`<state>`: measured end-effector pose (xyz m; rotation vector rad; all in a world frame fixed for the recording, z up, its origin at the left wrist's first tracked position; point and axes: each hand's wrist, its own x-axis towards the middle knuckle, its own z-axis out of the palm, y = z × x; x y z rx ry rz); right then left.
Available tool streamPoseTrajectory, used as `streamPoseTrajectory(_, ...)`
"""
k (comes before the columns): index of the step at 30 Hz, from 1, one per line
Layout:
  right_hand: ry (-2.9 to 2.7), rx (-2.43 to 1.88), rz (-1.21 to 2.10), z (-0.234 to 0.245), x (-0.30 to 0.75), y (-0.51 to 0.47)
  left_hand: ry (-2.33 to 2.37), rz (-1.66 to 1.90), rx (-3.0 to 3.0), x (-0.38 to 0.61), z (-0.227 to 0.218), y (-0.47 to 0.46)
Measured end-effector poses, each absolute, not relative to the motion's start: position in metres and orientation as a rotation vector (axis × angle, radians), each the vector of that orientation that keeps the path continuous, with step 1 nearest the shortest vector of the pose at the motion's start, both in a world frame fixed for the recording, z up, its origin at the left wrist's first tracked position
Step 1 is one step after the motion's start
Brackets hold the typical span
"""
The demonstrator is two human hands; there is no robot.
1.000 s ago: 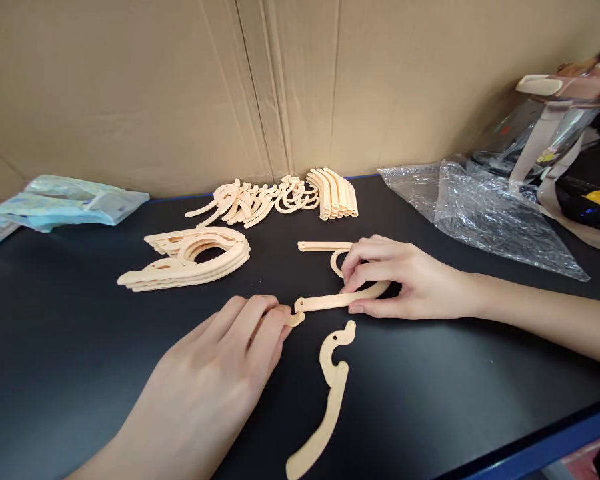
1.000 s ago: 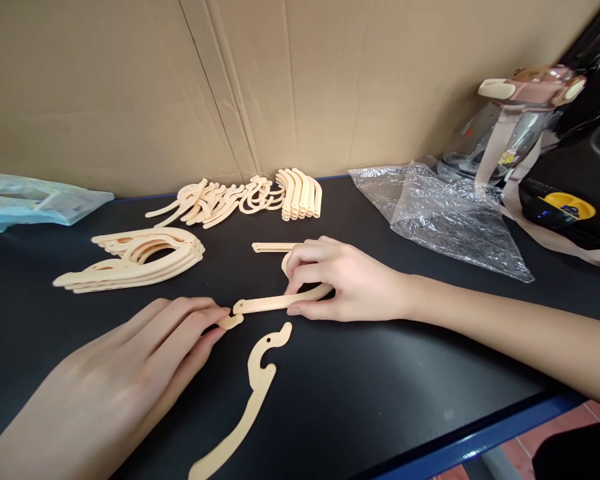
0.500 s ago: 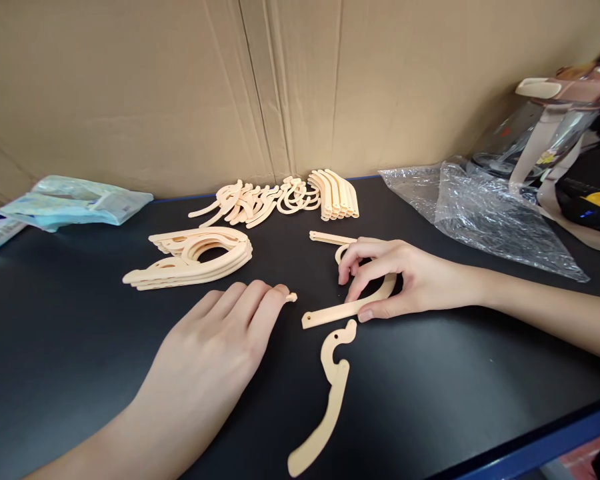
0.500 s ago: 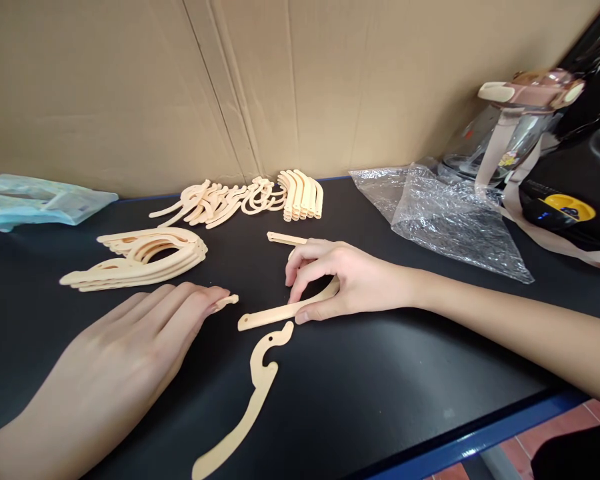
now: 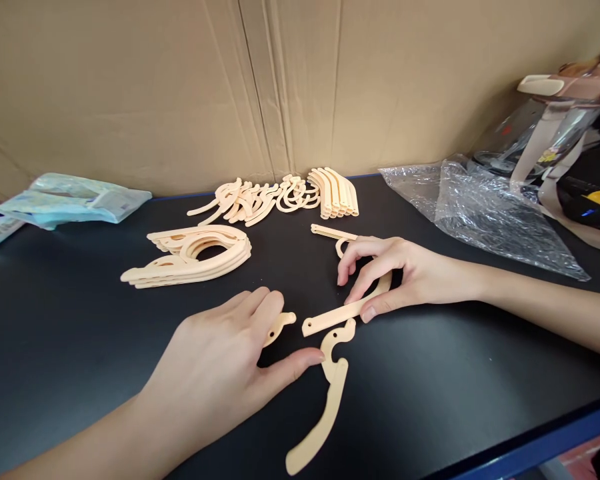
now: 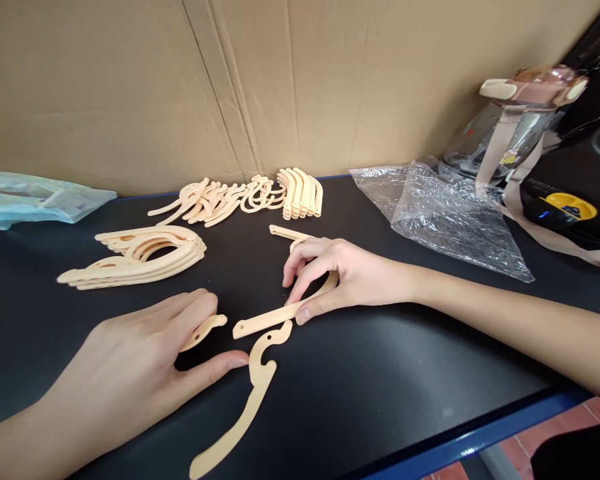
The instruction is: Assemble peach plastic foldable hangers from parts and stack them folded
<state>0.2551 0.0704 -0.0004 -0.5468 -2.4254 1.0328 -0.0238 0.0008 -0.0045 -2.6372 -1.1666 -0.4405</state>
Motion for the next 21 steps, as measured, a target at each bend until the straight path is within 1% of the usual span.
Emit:
streamPoseTrajectory(5,-2.349,-0.578,1.173,-0.0009,0.2546,0.0703,-1.150,-0.462,-2.660,-0.0220,-0.0078,0.0009)
streamPoseTrajectory(12,-2.368,-0.563,1.124,0.0018,0.2530,0.0693,-1.080,-0.470,-2.712,-0.0202,-0.0087,-0.0021)
streamPoseTrajectory(15,-2.259,-0.645,0.932,0.0030,0.2514,0.0667,-1.081,-0.462,-2.702,-0.0211,-0.0088,-0.0022)
streamPoseTrajectory(19,-2.139,-0.947,0.443,-0.0011,0.2503,0.0651,-1.085,-0.435,-2.680,-0.0216,-0.0089,-0.0024)
streamPoseTrajectory(21,-2.191,-1.039,0.322,-0.0042,0.2502,0.0656,-1.087,-0.429,-2.666,-0.0208,-0.0075,-0.0025)
